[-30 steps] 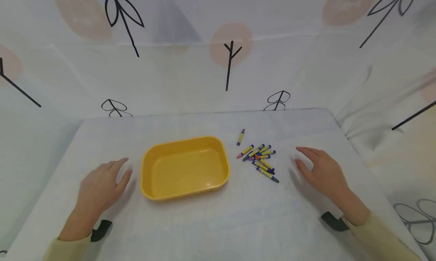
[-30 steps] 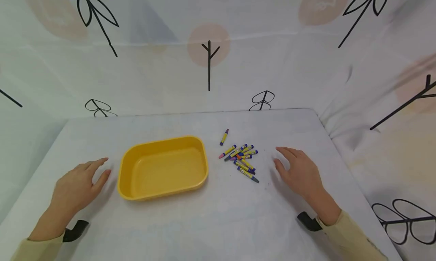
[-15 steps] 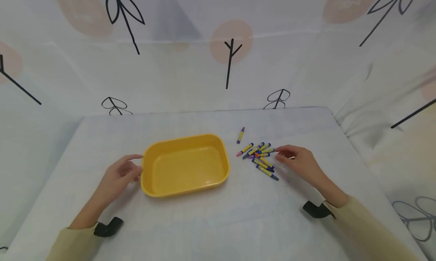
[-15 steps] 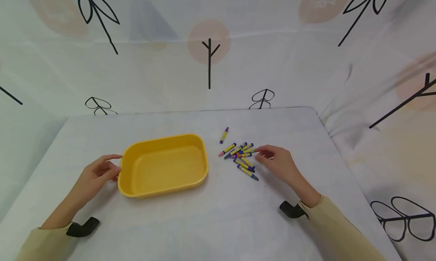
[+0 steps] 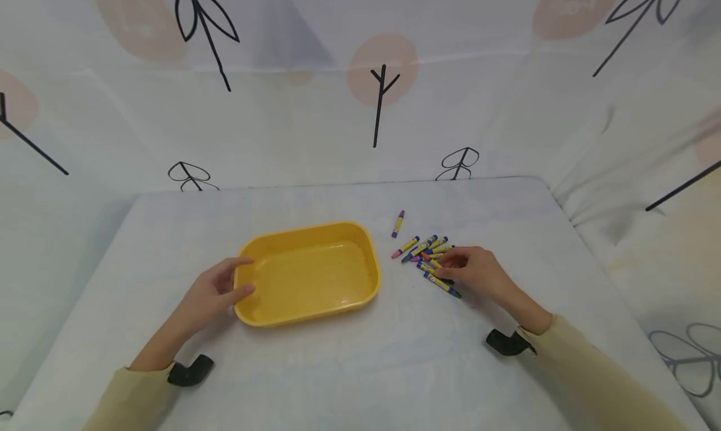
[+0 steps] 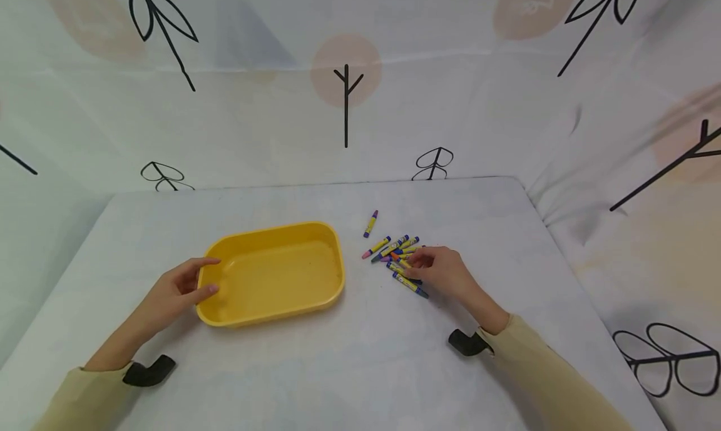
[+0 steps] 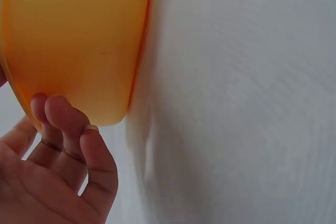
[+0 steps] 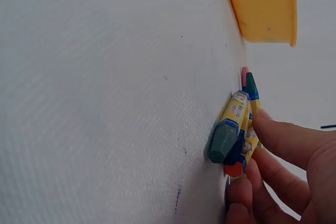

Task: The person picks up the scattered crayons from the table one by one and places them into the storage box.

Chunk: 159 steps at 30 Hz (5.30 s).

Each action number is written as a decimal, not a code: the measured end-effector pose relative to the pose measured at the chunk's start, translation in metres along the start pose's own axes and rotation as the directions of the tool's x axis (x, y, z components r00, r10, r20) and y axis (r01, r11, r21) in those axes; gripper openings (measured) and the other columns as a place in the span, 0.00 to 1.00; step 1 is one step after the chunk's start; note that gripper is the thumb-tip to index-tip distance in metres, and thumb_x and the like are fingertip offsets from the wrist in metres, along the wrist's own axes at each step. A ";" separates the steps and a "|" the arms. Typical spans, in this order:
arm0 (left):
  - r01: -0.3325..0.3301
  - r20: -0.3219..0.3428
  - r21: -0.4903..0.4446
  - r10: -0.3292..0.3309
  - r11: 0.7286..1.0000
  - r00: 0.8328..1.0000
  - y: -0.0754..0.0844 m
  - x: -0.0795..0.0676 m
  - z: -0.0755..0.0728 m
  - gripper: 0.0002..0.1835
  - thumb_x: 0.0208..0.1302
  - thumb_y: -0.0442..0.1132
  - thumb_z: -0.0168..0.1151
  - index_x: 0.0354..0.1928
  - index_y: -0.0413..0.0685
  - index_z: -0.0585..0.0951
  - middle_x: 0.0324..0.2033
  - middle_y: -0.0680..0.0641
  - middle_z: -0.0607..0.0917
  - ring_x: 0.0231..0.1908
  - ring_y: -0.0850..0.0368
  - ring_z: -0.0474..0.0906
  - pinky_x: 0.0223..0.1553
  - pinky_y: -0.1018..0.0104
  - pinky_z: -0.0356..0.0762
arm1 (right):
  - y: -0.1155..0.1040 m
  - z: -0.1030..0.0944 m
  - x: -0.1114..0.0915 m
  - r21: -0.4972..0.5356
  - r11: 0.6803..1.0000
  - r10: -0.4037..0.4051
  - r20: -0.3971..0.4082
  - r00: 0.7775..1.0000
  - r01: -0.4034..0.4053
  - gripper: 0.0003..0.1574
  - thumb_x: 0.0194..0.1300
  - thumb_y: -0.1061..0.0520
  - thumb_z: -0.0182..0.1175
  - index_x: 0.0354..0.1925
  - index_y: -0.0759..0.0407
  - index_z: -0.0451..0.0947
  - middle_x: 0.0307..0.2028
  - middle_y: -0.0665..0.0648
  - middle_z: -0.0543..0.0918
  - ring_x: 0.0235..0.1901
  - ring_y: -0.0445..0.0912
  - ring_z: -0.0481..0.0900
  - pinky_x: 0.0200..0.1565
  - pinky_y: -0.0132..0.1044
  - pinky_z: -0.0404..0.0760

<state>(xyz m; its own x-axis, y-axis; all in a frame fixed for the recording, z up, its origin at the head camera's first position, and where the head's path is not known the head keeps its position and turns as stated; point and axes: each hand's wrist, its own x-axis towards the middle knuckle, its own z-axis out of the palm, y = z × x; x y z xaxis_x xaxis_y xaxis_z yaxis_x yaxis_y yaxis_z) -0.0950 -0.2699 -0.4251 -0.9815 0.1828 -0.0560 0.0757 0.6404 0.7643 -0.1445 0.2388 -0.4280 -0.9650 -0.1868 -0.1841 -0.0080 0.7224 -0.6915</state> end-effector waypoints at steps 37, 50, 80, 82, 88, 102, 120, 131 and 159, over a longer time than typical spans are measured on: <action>0.069 0.058 0.000 -0.069 0.998 0.996 0.005 -0.001 0.002 0.35 0.65 0.52 0.67 0.71 0.53 0.67 0.38 0.45 0.80 0.32 0.52 0.76 0.30 0.66 0.75 | -0.054 -0.021 0.003 -0.026 0.995 -0.097 0.069 0.993 0.099 0.19 0.69 0.53 0.63 0.54 0.60 0.83 0.44 0.55 0.84 0.42 0.50 0.78 0.43 0.43 0.76; 0.059 0.075 0.007 -0.059 0.998 0.995 0.007 -0.001 0.000 0.36 0.66 0.52 0.66 0.72 0.52 0.66 0.55 0.38 0.79 0.40 0.51 0.80 0.39 0.65 0.79 | -0.122 -0.003 0.041 0.102 0.968 -0.246 0.221 0.944 0.229 0.17 0.69 0.52 0.64 0.52 0.57 0.84 0.45 0.54 0.86 0.43 0.50 0.80 0.49 0.48 0.79; 0.024 0.092 -0.017 -0.022 1.000 0.995 0.008 0.005 0.000 0.35 0.68 0.50 0.65 0.73 0.52 0.65 0.60 0.37 0.77 0.42 0.51 0.79 0.38 0.65 0.79 | -0.205 0.107 0.109 -0.031 0.866 -0.441 0.425 0.791 0.500 0.13 0.68 0.56 0.65 0.49 0.55 0.87 0.32 0.49 0.87 0.29 0.39 0.79 0.35 0.29 0.75; 0.026 0.096 -0.018 -0.024 0.999 0.995 0.008 0.005 -0.001 0.35 0.68 0.49 0.65 0.73 0.51 0.65 0.61 0.36 0.76 0.42 0.51 0.79 0.39 0.65 0.79 | -0.205 0.111 0.109 -0.126 0.836 -0.443 0.418 0.793 0.534 0.12 0.68 0.55 0.65 0.49 0.51 0.88 0.36 0.47 0.87 0.31 0.37 0.79 0.37 0.28 0.75; 0.021 0.100 -0.009 -0.020 1.000 0.995 0.010 0.005 -0.001 0.34 0.68 0.48 0.65 0.73 0.52 0.65 0.63 0.36 0.74 0.45 0.49 0.80 0.41 0.66 0.79 | -0.205 0.124 0.110 -0.260 0.794 -0.425 0.410 0.807 0.550 0.13 0.66 0.50 0.67 0.49 0.47 0.88 0.42 0.44 0.85 0.33 0.34 0.79 0.38 0.27 0.75; 0.021 0.105 -0.029 -0.018 0.999 0.994 0.010 0.005 -0.002 0.33 0.69 0.45 0.65 0.73 0.50 0.65 0.62 0.35 0.74 0.45 0.48 0.80 0.41 0.65 0.79 | -0.206 0.139 0.112 -0.289 0.807 -0.402 0.370 0.838 0.515 0.15 0.64 0.48 0.69 0.49 0.47 0.88 0.39 0.42 0.86 0.33 0.34 0.78 0.36 0.26 0.74; 0.024 0.099 -0.002 -0.024 1.000 0.995 0.008 0.005 -0.001 0.34 0.68 0.49 0.65 0.73 0.51 0.65 0.62 0.35 0.75 0.47 0.47 0.81 0.45 0.59 0.79 | -0.199 0.100 0.102 0.112 0.886 -0.460 0.327 0.826 0.449 0.20 0.62 0.54 0.71 0.52 0.55 0.86 0.41 0.42 0.87 0.43 0.33 0.82 0.46 0.28 0.77; 0.023 0.068 0.042 -0.026 0.999 0.997 0.007 0.004 0.000 0.34 0.68 0.52 0.64 0.73 0.53 0.66 0.60 0.36 0.77 0.46 0.48 0.79 0.46 0.55 0.79 | -0.150 0.029 0.082 0.084 0.933 -0.360 0.226 0.905 0.350 0.16 0.65 0.50 0.69 0.50 0.50 0.86 0.43 0.43 0.87 0.44 0.40 0.82 0.48 0.37 0.79; 0.046 0.105 0.093 -0.056 0.995 0.993 0.005 0.005 -0.001 0.35 0.71 0.54 0.60 0.75 0.61 0.61 0.42 0.44 0.82 0.34 0.52 0.75 0.34 0.59 0.72 | -0.001 -0.008 0.009 -0.065 0.981 -0.172 0.163 0.971 0.185 0.16 0.58 0.53 0.74 0.40 0.59 0.82 0.29 0.50 0.78 0.31 0.45 0.73 0.33 0.34 0.72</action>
<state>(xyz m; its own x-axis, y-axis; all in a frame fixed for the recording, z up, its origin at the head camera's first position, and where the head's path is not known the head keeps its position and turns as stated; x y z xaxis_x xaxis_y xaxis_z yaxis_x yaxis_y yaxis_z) -0.0996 -0.2664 -0.4212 -0.9603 0.2244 -0.1659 0.0464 0.7145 0.6981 -0.1554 0.2417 -0.4236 -0.8932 -0.4146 -0.1739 -0.2032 0.7172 -0.6666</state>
